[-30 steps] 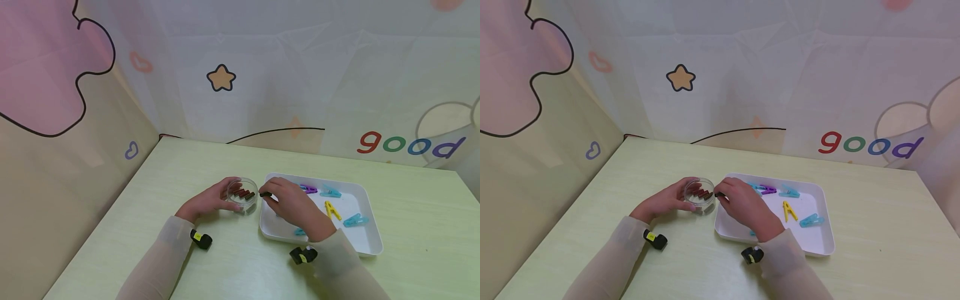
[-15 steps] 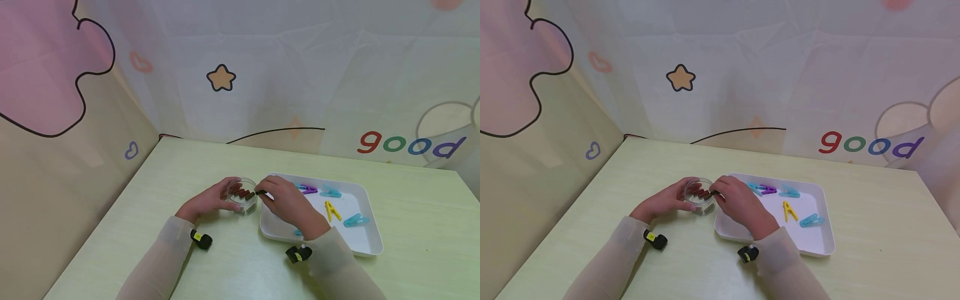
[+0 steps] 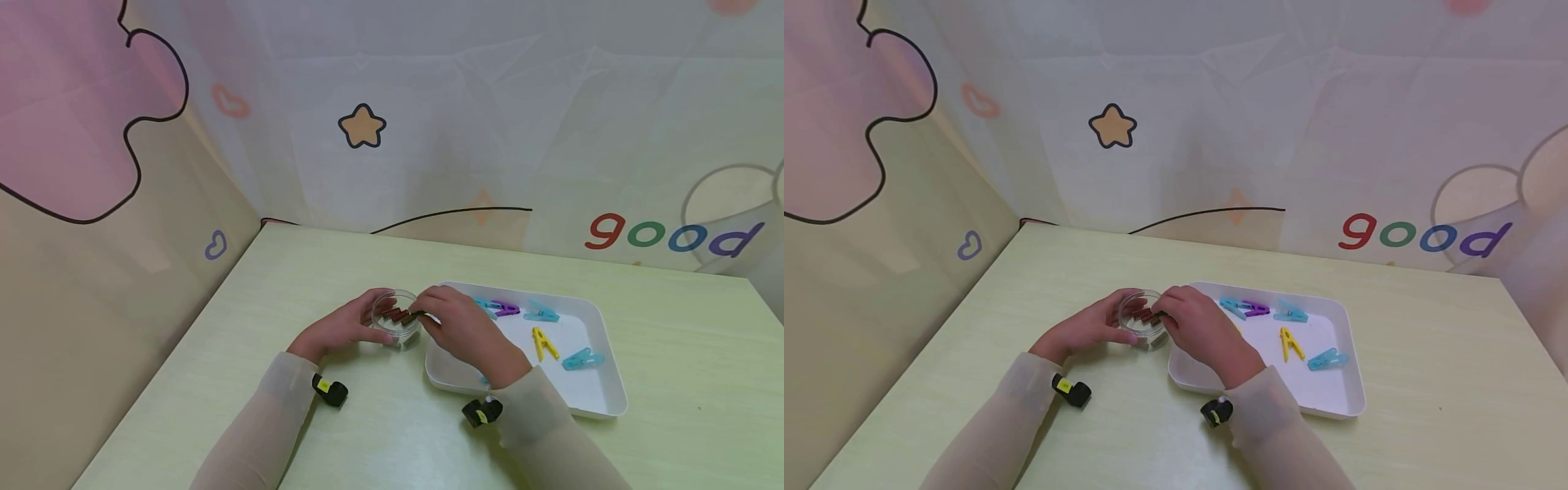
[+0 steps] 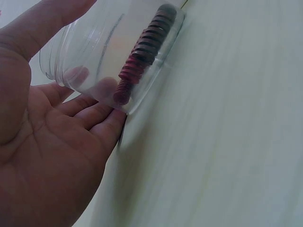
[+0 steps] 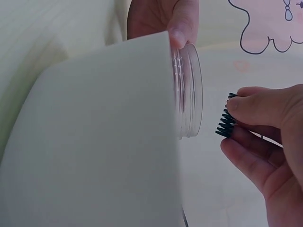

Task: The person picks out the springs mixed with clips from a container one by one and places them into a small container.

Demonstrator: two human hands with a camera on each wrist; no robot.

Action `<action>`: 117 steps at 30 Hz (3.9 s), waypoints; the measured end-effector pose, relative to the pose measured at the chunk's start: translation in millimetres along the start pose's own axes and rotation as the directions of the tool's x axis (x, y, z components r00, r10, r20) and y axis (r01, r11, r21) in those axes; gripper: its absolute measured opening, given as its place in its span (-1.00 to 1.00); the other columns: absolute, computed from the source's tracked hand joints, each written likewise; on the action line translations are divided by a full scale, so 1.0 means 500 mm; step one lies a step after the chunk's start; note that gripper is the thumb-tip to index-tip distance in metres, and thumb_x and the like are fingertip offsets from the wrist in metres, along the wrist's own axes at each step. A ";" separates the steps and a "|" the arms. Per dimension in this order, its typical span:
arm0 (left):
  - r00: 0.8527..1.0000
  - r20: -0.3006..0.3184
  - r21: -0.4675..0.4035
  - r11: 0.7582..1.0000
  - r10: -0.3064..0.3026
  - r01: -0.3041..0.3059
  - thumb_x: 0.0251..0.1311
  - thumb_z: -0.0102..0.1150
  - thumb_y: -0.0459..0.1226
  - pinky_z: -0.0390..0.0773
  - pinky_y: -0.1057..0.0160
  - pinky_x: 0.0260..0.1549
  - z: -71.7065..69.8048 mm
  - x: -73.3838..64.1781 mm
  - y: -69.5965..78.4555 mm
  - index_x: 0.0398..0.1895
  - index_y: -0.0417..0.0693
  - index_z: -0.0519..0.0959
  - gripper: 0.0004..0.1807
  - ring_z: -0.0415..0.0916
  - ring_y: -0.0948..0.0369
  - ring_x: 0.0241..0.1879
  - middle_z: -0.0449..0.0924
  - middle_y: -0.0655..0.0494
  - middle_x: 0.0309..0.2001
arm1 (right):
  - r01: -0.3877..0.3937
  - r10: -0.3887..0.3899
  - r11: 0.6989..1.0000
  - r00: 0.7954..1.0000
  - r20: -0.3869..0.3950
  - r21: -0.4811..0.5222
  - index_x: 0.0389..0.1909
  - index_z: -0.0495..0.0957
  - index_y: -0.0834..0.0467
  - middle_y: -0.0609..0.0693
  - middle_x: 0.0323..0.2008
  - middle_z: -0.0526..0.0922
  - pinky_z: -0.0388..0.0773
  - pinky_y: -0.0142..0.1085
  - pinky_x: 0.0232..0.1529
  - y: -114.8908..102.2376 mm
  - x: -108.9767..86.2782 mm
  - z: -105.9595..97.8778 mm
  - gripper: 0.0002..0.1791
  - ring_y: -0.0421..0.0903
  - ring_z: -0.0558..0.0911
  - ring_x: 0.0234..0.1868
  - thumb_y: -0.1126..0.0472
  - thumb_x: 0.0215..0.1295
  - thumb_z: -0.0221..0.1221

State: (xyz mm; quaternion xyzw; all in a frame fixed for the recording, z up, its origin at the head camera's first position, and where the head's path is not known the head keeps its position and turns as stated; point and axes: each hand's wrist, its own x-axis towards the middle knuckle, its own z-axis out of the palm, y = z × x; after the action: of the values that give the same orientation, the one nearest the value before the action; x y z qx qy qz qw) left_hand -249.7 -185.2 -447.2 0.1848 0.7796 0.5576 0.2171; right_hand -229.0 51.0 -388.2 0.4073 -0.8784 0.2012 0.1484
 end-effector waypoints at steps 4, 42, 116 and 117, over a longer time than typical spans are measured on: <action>1.000 0.003 -0.001 1.000 0.006 -0.006 -0.06 0.35 -0.14 0.04 0.06 0.36 -0.001 0.002 -0.002 0.31 0.21 0.06 -0.13 0.04 0.21 0.38 0.15 0.09 0.36 | 0.006 -0.006 1.000 1.000 -0.013 -0.007 -0.25 0.62 0.04 -0.13 -0.23 0.62 0.56 -0.30 -0.05 0.000 0.001 0.004 -0.82 -0.16 0.57 -0.12 0.29 0.11 0.22; 1.000 -0.012 0.044 0.999 -0.015 0.016 -0.12 0.36 -0.01 0.09 0.09 0.34 -0.003 0.004 -0.008 0.28 0.37 0.08 -0.12 0.10 0.28 0.34 0.18 0.17 0.34 | -0.004 0.004 1.000 0.998 0.070 0.007 -0.23 0.64 0.03 -0.13 -0.22 0.62 0.54 -0.32 -0.03 -0.006 0.009 0.031 -0.81 -0.15 0.56 -0.10 0.30 0.14 0.19; 0.990 -0.139 0.154 0.986 -0.039 0.060 0.09 0.08 0.15 0.06 -0.06 0.33 0.004 -0.003 0.024 0.36 0.48 -0.12 -0.18 -0.02 0.19 0.39 0.06 0.29 0.38 | -0.163 0.163 0.986 0.986 0.015 -0.041 0.20 0.35 0.02 -0.05 0.16 0.44 0.41 -0.16 0.17 0.020 -0.036 -0.008 -0.47 -0.07 0.42 0.20 0.01 0.20 0.13; 0.988 -0.148 0.174 0.982 -0.041 0.067 0.09 0.07 0.17 0.06 -0.07 0.32 0.005 -0.003 0.025 0.37 0.46 -0.12 -0.17 -0.02 0.18 0.40 0.06 0.30 0.38 | -0.173 0.174 0.984 0.985 0.021 -0.044 0.22 0.33 0.01 -0.05 0.18 0.43 0.40 -0.15 0.18 0.021 -0.038 -0.010 -0.45 -0.07 0.40 0.21 0.00 0.20 0.13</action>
State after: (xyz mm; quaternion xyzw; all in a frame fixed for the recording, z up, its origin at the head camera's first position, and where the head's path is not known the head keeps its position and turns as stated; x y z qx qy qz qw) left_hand -246.7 -180.0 -436.0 0.1416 0.8448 0.4912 0.1577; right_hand -225.1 72.1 -394.5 0.3285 -0.9163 0.1898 0.1281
